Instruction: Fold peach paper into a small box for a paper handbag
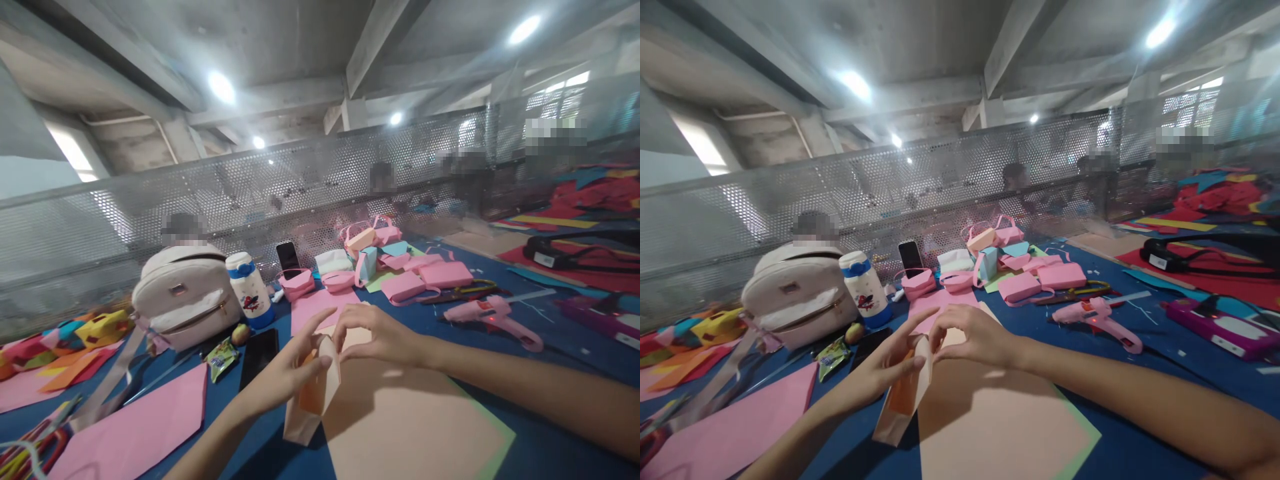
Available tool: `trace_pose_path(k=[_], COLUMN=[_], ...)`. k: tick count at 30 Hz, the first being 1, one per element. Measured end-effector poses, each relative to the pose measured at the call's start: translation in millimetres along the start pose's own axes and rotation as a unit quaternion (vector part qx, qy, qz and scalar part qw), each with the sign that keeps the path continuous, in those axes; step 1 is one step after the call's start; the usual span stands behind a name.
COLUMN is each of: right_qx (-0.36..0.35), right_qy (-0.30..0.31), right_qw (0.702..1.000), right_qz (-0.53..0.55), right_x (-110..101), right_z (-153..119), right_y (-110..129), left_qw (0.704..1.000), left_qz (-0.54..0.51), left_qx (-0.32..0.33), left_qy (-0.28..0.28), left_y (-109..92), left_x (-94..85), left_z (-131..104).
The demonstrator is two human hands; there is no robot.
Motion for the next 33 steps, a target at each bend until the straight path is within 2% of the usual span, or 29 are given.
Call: trace_pose_path(k=[6,12,16,19,21,24,26,31,33], right_qx=[0.03,0.078,0.093,0.092,0.092,0.106,0.12,0.117,0.108], right_qy=[-0.021,-0.025,-0.033,-0.032,-0.04,-0.073,-0.111,-0.179,-0.187], right_qw=[0.999,0.996,0.99,0.989,0.988,0.987,0.984,0.976,0.976], right_qz=[-0.002,0.047,0.099,0.114,0.113,0.097,0.076,0.047,0.034], right_x=[-3,-1,0,1,-2,-9,-16,-26,-26], right_z=[0,-1,-2,-1,1,2,1,-4,-6], right_y=[-4,-18,-19,-16,-17,-24,-30,-31,-29], left_qw=[1.0,1.0,0.998,0.994,0.985,0.955,0.922,0.796,0.773], left_qz=[0.012,0.003,0.049,0.097,0.133,0.209,0.285,0.479,0.504], left_qx=[0.004,0.006,0.001,0.03,0.059,0.108,0.151,0.286,0.296], left_qy=[-0.003,0.001,-0.03,-0.051,-0.094,-0.18,-0.214,-0.237,-0.246], left_y=[1,-6,-3,-11,-19,-33,-42,-56,-56], left_x=[1.4,8.0,2.6,0.6,-4.2,-13.4,-13.2,8.4,11.8], left_z=[-1,-6,-8,-6,-5,-7,-10,-19,-20])
Point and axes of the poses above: each hand's wrist, its own z-axis towards the middle knuckle, its own x-axis out of the palm, y = z × x, the point moved 9 cm from there along z, towards the middle knuckle, and after that the axes turned 2 degrees about -y, right-handed, at the moved point
